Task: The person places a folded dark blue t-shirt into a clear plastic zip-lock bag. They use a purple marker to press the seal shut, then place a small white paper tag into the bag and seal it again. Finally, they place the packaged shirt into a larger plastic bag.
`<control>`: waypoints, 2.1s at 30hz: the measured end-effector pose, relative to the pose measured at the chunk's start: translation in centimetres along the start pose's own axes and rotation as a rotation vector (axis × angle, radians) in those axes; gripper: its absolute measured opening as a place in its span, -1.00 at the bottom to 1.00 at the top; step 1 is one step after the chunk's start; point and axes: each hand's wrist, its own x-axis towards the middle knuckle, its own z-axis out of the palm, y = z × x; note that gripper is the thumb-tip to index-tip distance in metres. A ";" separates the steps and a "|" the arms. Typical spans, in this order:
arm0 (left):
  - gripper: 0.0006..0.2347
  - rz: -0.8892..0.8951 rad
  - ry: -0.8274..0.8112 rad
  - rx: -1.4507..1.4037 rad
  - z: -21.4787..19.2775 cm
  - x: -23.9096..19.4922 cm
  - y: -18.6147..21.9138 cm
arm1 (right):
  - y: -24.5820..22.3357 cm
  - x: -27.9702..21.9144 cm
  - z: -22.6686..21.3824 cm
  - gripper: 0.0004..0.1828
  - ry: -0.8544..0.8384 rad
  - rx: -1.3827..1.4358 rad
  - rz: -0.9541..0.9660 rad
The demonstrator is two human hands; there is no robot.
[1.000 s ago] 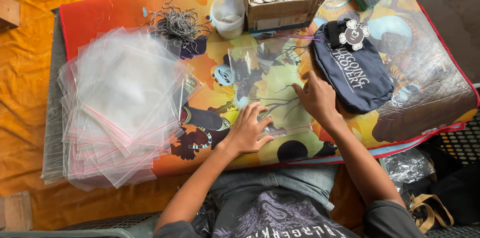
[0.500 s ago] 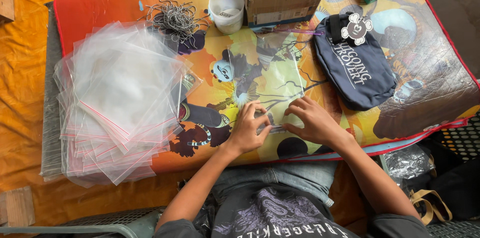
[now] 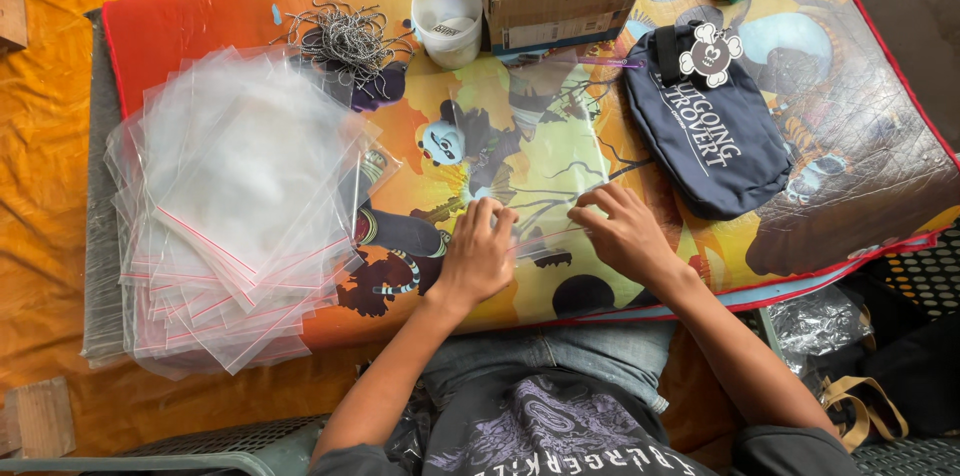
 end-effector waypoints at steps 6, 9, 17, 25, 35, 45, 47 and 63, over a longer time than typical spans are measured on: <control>-0.69 0.021 -0.039 0.089 0.5 -0.6 -1.3 | 1.8 -1.3 0.6 -0.76 0.027 -0.216 0.086; -0.73 0.123 0.027 0.057 -1.6 0.4 -0.2 | 2.3 -1.2 0.4 -0.68 -0.035 -0.150 0.125; -0.59 0.081 -0.115 -0.295 -4.7 2.7 1.9 | 4.5 1.0 -9.4 -0.68 -0.008 0.195 0.377; -0.84 0.035 -0.063 -0.743 -1.0 8.5 5.1 | 15.4 -2.1 -9.8 -0.04 0.023 -0.298 0.932; -0.71 -0.183 -0.282 -1.046 3.8 11.9 6.8 | 13.5 -8.1 -10.0 -0.33 -0.003 0.260 1.250; -0.38 -0.365 -0.249 -1.398 4.6 11.1 6.7 | 10.8 -10.9 -6.0 -0.36 0.666 1.318 0.971; -0.31 -0.456 -0.249 -1.560 4.5 11.2 6.4 | 10.3 -10.7 -5.1 -0.35 0.661 1.344 0.933; -0.53 -0.737 0.281 -1.309 -3.5 7.3 2.2 | 0.0 0.7 -6.5 -0.09 0.015 0.740 0.549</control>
